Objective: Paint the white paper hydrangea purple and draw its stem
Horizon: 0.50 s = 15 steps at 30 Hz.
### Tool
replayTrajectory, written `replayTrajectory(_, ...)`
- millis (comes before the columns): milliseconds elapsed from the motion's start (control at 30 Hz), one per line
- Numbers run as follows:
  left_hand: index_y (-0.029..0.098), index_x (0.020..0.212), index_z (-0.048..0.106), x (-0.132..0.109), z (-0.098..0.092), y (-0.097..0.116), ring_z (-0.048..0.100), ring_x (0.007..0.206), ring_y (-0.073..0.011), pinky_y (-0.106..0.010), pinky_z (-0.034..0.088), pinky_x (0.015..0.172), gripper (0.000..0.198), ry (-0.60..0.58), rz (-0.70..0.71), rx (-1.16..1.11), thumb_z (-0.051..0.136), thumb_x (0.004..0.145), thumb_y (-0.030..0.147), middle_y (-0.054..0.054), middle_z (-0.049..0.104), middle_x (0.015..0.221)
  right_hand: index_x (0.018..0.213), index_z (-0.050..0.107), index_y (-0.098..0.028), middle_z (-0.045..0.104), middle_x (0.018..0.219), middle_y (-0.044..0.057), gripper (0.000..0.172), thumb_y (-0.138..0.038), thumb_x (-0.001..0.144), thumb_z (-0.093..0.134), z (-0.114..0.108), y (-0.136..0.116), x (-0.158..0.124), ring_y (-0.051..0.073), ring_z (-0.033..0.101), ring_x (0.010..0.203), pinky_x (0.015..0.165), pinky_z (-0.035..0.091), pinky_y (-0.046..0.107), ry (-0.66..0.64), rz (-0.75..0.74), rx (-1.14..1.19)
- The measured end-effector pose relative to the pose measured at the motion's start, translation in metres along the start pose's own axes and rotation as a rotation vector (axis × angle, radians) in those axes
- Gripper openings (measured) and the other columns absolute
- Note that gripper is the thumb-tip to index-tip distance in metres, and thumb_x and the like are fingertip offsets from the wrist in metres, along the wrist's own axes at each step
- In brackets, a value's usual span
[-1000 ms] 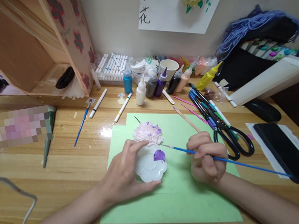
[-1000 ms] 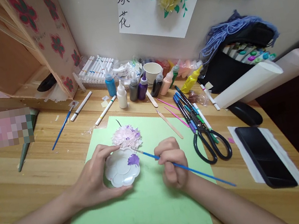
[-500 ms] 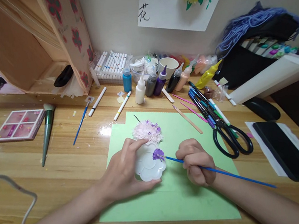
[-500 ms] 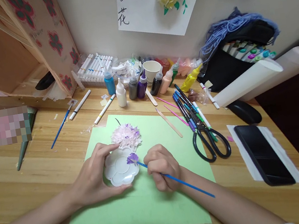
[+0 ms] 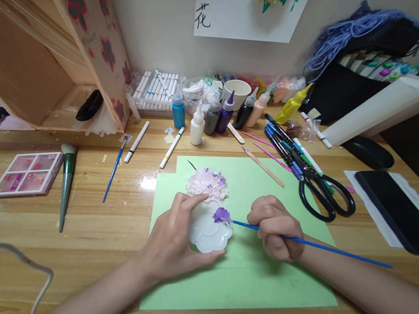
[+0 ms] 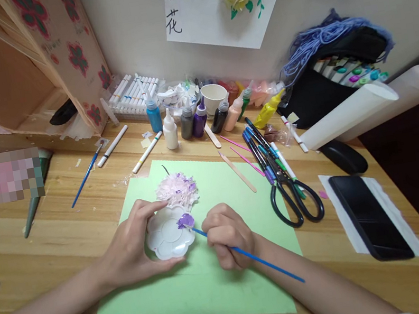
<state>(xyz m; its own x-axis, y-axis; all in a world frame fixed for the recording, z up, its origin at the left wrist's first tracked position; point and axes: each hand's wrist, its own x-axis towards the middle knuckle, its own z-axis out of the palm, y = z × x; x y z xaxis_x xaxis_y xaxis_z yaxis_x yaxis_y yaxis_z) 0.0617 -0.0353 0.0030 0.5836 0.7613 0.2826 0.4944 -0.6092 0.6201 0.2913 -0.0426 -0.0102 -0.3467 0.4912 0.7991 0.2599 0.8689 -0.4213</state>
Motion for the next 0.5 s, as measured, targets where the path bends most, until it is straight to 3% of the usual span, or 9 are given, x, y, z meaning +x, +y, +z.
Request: replayTrajectory(500, 0.022, 0.135, 0.026, 0.001, 0.000, 0.000, 0.056, 0.088, -0.0221, -0.030, 0.051, 0.064, 0.088, -0.002, -0.006, 0.002, 0.080, 0.069, 0.043, -0.006, 0.049, 0.105, 0.079, 0.048, -0.023, 0.056, 0.067, 0.002, 0.020, -0.022, 0.094, 0.035, -0.002, 0.001, -0.009, 0.018, 0.051, 0.063, 0.056, 0.040, 0.034, -0.003, 0.051, 0.013)
